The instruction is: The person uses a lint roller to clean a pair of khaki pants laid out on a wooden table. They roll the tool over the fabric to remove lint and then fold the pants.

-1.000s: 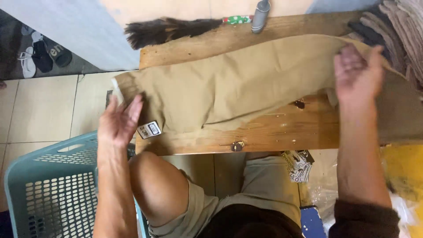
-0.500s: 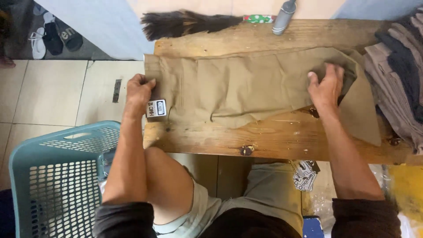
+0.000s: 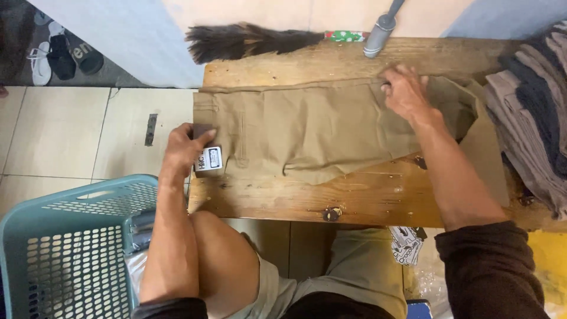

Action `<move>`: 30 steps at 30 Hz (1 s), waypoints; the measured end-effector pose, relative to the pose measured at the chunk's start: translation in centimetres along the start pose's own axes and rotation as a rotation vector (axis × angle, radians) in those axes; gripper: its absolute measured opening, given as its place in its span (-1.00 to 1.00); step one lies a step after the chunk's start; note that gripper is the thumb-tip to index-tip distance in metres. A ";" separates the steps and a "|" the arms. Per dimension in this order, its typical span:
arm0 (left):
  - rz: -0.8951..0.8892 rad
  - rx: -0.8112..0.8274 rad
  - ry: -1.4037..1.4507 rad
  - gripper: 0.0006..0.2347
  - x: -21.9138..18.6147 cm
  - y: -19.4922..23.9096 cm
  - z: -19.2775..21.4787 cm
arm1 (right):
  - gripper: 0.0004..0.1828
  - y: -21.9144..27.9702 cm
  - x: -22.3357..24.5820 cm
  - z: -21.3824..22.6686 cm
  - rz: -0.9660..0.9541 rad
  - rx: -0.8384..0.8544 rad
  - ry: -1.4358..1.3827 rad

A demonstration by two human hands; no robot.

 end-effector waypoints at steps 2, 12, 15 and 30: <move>0.004 -0.010 -0.083 -0.62 0.2 -0.1 0.0 | -0.70 -0.6 -2.2 -1.5 0.019 0.001 -0.016; -0.043 0.006 -0.136 -0.65 1.1 -2.4 -0.1 | -0.90 2.0 -1.4 -0.1 0.204 -0.228 0.121; -0.031 -0.001 -0.114 -0.68 1.6 -2.3 -0.4 | -0.86 2.1 -1.7 -0.4 0.246 -0.250 0.180; -0.080 0.276 0.143 -0.53 0.7 0.0 0.8 | -0.95 1.3 -2.0 -0.6 0.160 -0.306 0.291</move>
Point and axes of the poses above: each hand's wrist, its own y-axis away from the middle knuckle, its own z-axis out of the back of the hand, x = y × z, the point moved 1 cm from there along -y, towards the middle knuckle, and after that the axes turned 14 degrees about z, right-handed, at the moved point
